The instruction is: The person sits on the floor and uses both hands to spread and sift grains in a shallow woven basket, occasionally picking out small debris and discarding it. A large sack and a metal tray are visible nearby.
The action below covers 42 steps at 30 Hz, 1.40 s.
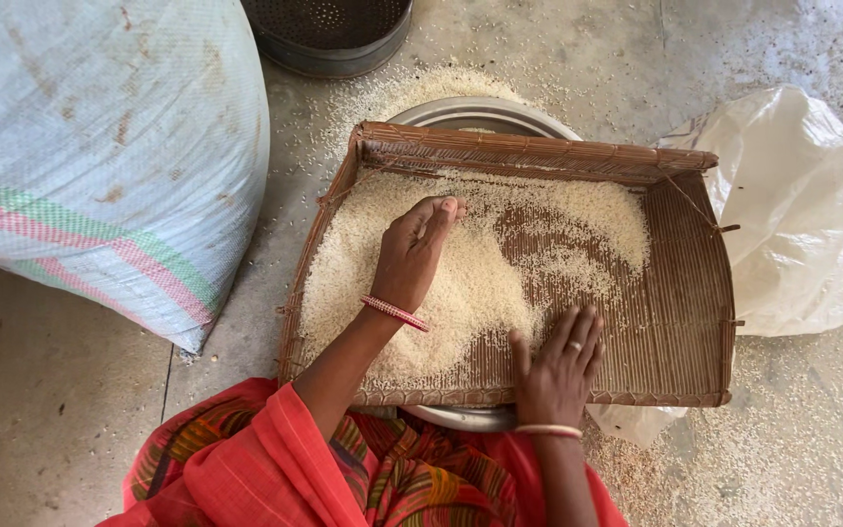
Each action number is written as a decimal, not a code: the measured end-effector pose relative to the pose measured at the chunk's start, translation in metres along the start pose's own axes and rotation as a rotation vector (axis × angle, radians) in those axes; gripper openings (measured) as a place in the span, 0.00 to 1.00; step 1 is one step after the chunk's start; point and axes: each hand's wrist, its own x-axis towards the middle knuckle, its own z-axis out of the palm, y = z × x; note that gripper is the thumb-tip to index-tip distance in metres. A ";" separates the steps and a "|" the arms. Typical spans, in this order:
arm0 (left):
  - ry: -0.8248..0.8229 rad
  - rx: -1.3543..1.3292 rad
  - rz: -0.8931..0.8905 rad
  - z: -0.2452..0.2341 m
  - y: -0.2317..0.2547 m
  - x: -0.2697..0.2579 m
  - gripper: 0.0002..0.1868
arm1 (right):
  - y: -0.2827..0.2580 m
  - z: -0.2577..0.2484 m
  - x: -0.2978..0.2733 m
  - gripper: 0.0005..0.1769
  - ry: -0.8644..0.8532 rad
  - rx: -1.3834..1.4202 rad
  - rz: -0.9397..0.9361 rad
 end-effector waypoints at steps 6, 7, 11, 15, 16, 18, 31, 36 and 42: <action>0.029 -0.030 -0.005 -0.004 -0.002 0.003 0.28 | -0.021 0.015 0.012 0.55 0.012 0.010 -0.075; 0.033 -0.034 -0.011 -0.004 -0.002 0.004 0.28 | -0.024 0.016 0.019 0.54 -0.003 0.002 -0.077; 0.043 -0.019 -0.011 -0.006 -0.002 0.006 0.29 | -0.034 0.015 0.038 0.52 -0.009 -0.041 -0.104; 0.048 -0.030 0.013 -0.007 -0.003 0.006 0.30 | -0.039 0.016 0.056 0.51 0.032 -0.041 -0.186; 0.048 -0.037 0.008 -0.007 -0.004 0.006 0.29 | -0.041 0.015 0.061 0.51 0.051 -0.034 -0.218; 0.045 -0.049 -0.001 -0.005 -0.004 0.006 0.29 | -0.047 0.014 0.074 0.50 0.024 0.018 -0.282; 0.073 0.040 -0.005 -0.010 -0.004 0.006 0.27 | -0.078 0.003 0.069 0.13 -0.078 1.155 -0.074; 0.057 0.019 0.016 -0.010 -0.003 0.005 0.27 | -0.078 0.004 0.065 0.08 -0.070 0.979 -0.223; 0.041 0.022 -0.003 -0.007 -0.002 0.005 0.27 | -0.080 0.004 0.063 0.08 -0.066 0.783 -0.296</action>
